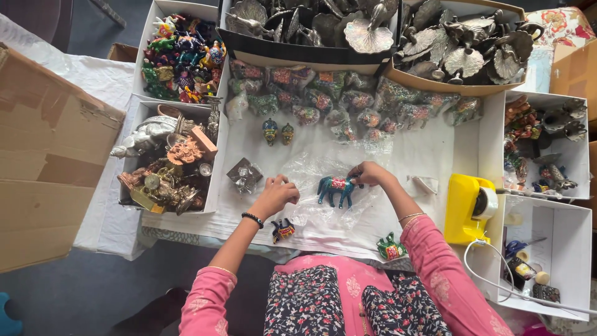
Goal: The person cleans a small blue horse figurine with a white cloth, then wraps it in bubble wrap. They secure the wrapped figurine with tape from a yellow dispenser and place it into a white box.
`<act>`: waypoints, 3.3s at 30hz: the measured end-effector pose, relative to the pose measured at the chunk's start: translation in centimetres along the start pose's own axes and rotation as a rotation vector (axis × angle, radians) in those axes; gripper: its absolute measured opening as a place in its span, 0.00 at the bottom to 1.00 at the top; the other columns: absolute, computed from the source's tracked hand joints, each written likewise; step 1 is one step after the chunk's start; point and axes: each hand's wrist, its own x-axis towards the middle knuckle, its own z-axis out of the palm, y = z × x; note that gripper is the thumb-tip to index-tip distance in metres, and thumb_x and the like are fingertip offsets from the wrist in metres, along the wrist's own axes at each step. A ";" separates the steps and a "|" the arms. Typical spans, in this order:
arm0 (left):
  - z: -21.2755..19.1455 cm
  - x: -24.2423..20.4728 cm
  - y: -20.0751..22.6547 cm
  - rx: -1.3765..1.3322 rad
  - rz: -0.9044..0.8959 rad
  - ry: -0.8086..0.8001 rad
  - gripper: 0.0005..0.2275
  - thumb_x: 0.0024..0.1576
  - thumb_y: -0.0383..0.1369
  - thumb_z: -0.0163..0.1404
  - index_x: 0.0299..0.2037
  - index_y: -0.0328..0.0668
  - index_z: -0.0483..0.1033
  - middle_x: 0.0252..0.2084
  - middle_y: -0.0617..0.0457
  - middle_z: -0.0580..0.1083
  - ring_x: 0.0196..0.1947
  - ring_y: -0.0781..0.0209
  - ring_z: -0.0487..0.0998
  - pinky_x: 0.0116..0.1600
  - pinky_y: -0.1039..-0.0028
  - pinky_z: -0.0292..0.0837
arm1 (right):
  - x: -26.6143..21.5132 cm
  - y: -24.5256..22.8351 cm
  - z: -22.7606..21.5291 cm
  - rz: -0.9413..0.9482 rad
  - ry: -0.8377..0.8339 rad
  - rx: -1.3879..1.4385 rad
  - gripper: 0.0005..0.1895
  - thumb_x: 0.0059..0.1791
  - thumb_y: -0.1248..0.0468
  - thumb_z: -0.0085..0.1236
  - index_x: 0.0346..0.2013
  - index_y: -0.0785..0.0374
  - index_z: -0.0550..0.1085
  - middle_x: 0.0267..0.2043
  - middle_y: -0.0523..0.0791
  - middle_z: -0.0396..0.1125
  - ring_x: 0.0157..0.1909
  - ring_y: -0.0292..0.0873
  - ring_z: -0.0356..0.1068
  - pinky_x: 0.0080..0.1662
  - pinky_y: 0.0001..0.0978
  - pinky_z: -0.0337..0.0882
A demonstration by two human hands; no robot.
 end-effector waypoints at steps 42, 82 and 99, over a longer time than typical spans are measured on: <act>-0.6 10.7 4.5 -0.507 0.090 0.027 0.07 0.51 0.29 0.60 0.39 0.47 0.85 0.35 0.51 0.81 0.38 0.51 0.76 0.50 0.64 0.73 | -12.1 -8.2 7.3 -0.238 0.665 0.681 0.09 0.44 0.63 0.71 0.35 0.64 0.82 0.31 0.41 0.77 0.33 0.33 0.75 0.39 0.26 0.74; 1.7 12.0 6.7 -0.568 -0.057 0.173 0.04 0.57 0.32 0.57 0.38 0.42 0.82 0.38 0.51 0.80 0.39 0.53 0.78 0.50 0.67 0.68 | -16.6 -6.6 7.2 -0.456 0.953 0.682 0.11 0.52 0.60 0.60 0.46 0.60 0.80 0.41 0.41 0.75 0.39 0.37 0.74 0.43 0.31 0.72; 0.5 4.0 10.6 -0.395 -0.267 0.741 0.10 0.46 0.29 0.65 0.38 0.47 0.83 0.49 0.52 0.73 0.55 0.48 0.69 0.59 0.59 0.64 | -2.9 -7.4 8.4 -0.149 -0.088 1.453 0.08 0.51 0.60 0.61 0.40 0.61 0.77 0.36 0.38 0.69 0.39 0.32 0.69 0.44 0.28 0.72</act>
